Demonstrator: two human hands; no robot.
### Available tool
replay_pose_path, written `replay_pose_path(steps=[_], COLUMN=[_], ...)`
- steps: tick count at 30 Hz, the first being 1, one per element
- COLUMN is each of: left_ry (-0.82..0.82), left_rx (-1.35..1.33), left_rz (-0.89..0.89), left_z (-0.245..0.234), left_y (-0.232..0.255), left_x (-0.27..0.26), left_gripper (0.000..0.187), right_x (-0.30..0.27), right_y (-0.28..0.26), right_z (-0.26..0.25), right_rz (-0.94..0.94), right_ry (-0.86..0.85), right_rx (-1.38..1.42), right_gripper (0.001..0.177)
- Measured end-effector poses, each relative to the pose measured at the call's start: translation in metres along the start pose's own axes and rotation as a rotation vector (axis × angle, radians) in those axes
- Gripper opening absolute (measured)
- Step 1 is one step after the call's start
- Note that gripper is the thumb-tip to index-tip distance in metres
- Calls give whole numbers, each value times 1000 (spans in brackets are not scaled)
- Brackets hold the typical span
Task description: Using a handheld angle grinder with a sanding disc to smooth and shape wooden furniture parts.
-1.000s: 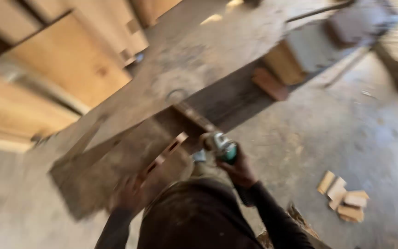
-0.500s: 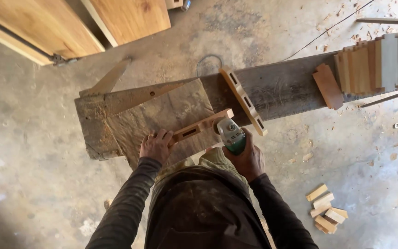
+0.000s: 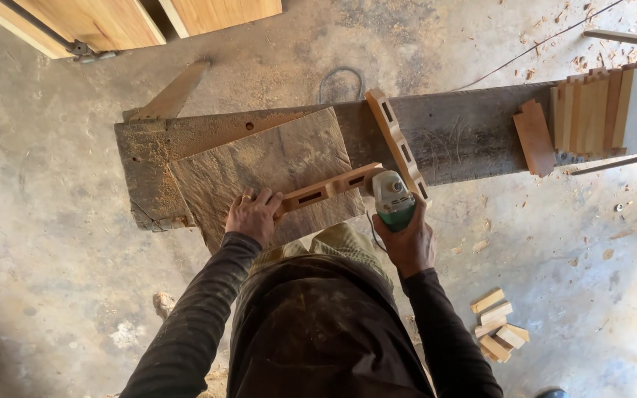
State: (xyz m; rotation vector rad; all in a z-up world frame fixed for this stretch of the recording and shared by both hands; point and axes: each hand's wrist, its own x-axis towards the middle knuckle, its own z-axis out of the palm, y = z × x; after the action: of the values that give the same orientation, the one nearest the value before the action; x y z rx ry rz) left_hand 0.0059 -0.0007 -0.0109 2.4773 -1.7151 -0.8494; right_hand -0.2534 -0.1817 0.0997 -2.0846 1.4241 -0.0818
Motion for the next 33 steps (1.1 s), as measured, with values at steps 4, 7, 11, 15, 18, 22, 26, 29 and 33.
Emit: replay_pose_path(steps=[4,7,11,15,18,22,26,29,33], left_ry=[0,12,24,39,42,21,16,36,23], left_rx=[10,13,8,7,13,18,14,9,29], left_rz=[-4,0,5,10,11,4,0,6,13], left_z=[-2,-4,-4,3,4,1,4,8,1], left_y=[1,2,1,-1,-1,-1,-2,-4,-1], left_x=[-1,-2,-1,-1,1,1,0,1,0], left_gripper=[55,53,51,53,53,53,54,54,55], right_x=[-3,-2,2,7,6,-1,0,2,-3], right_y=[-6,-13,-12,-6,-7,-20,-16,-11,-11], right_z=[5,11,9,4,4,3,3,5,6], right_rz=[-38,-18,-127,-128,-131,-145,-183,-104,-132], right_ry=[-9,-82,-95,-50,-22,-87,-76,-24,-61], right_rx=[84,80,1,-2,30,-2,-2,5,-2], right_gripper=[79,84,85,81,80,86,85,81,85])
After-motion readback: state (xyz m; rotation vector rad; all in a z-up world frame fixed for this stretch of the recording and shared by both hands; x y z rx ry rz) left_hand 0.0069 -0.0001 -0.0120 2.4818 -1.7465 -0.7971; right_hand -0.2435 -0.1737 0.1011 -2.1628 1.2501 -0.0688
